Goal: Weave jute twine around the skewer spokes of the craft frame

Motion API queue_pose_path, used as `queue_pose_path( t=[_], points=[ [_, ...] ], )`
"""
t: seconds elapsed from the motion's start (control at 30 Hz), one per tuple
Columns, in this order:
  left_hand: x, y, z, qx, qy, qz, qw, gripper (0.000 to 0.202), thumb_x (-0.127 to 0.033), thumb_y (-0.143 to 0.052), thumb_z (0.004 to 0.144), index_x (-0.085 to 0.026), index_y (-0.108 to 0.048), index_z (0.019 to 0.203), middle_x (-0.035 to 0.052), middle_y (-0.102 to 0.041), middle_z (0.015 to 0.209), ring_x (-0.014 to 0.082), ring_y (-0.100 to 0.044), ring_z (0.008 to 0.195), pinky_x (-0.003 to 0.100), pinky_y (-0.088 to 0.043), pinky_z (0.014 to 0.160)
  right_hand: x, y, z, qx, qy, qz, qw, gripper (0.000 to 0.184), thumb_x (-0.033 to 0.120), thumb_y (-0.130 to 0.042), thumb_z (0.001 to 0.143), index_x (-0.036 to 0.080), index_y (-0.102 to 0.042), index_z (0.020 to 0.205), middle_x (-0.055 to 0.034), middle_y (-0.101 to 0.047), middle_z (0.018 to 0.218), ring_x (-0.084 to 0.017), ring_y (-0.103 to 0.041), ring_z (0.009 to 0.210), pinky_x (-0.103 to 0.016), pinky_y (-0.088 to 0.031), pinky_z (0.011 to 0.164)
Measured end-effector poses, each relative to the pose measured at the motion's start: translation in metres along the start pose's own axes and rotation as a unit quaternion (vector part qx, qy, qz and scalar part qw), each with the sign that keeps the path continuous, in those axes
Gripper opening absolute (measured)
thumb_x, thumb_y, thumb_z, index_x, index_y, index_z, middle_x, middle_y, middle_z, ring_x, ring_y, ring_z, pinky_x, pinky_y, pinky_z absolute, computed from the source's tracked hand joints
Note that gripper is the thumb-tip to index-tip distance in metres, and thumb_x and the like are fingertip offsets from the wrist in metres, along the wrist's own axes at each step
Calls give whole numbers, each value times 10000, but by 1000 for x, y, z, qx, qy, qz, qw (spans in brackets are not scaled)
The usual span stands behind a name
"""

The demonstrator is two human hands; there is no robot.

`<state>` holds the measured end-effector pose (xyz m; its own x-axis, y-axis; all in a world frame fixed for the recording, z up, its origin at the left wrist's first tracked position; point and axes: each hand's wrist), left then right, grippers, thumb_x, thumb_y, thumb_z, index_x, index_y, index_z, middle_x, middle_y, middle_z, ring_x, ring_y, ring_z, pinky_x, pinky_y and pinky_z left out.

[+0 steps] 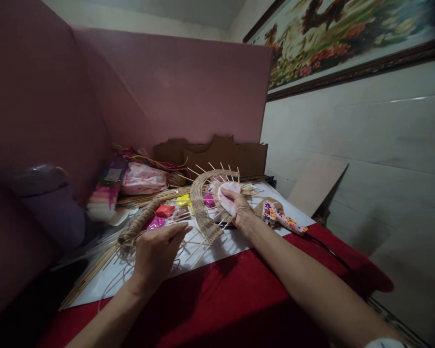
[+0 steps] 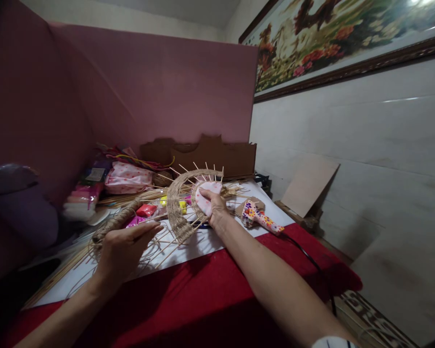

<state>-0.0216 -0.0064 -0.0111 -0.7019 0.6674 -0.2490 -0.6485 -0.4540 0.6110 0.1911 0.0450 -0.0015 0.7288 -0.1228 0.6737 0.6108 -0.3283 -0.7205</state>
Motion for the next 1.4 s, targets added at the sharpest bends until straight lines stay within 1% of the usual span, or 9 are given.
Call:
queue_pose_path(
  t=[0.23,0.47,0.53,0.7,0.8,1.0,1.2,1.3,1.4],
  points=[
    [7,-3,2,74,82,-153,982,199,-382,-621,754,-227,-734,808,19,-742,779,176,-679,680,251,-516,608,0,-1,-2,34,-29,1,999,41,78,-562,745,115,-580,742,-23,-645,536,-116,-585,429,-207,-515,465],
    [6,0,10,75,149,-270,948,175,-343,-649,709,-178,-698,679,26,-641,599,145,-565,553,248,-437,495,0,-2,-11,75,-61,-26,995,40,82,-595,726,117,-585,743,-24,-646,543,-128,-580,418,-238,-522,459],
    [6,3,14,112,227,-340,906,219,-355,-657,691,-161,-643,589,-1,-576,517,113,-503,480,237,-397,467,0,-3,-11,74,-56,-34,995,54,67,-588,725,113,-589,753,-25,-651,544,-131,-589,428,-239,-527,464],
    [8,9,16,200,370,-532,735,302,-376,-698,662,-156,-514,564,-55,-442,493,56,-404,421,200,-333,420,-1,-3,-11,65,-53,-55,995,48,58,-582,723,98,-595,745,-48,-662,556,-143,-602,440,-256,-536,469],
    [10,9,15,225,393,-562,692,376,-392,-692,668,-175,-419,527,-96,-293,431,24,-223,347,177,-177,336,-3,-2,-9,48,-38,-65,996,80,35,-603,694,99,-595,741,-35,-657,539,-132,-597,433,-236,-532,472],
    [11,12,17,214,363,-476,772,279,-396,-689,655,-164,-540,604,-98,-312,403,27,-193,338,184,-120,343,-2,1,-4,25,-32,-80,996,77,37,-615,684,103,-589,715,-44,-657,534,-142,-605,438,-245,-537,479],
    [8,18,19,85,115,-145,979,113,-296,-646,702,-197,-702,712,22,-691,667,147,-589,579,260,-417,546,1,2,-5,30,-43,-100,994,72,41,-597,695,111,-583,703,-43,-653,522,-142,-597,425,-246,-531,460],
    [11,19,16,47,-2,23,999,100,-300,-635,734,-233,-708,746,9,-723,739,175,-636,656,273,-416,596,3,1,-8,43,-54,-113,991,63,51,-601,697,111,-584,707,-40,-652,515,-143,-594,424,-253,-535,467],
    [13,20,16,42,-29,76,996,123,-329,-630,752,-229,-697,727,1,-721,719,169,-642,635,256,-405,568,4,-1,-11,55,-64,-127,988,68,37,-597,694,101,-592,716,-46,-655,519,-141,-593,422,-244,-530,463]
  ],
)
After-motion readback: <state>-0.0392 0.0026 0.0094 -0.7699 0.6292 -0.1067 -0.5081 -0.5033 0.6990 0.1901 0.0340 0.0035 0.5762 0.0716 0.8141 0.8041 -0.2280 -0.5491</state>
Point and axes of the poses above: each hand's wrist, its own z-axis towards the middle knuckle, its own y-axis out of the back of the hand, x = y × z
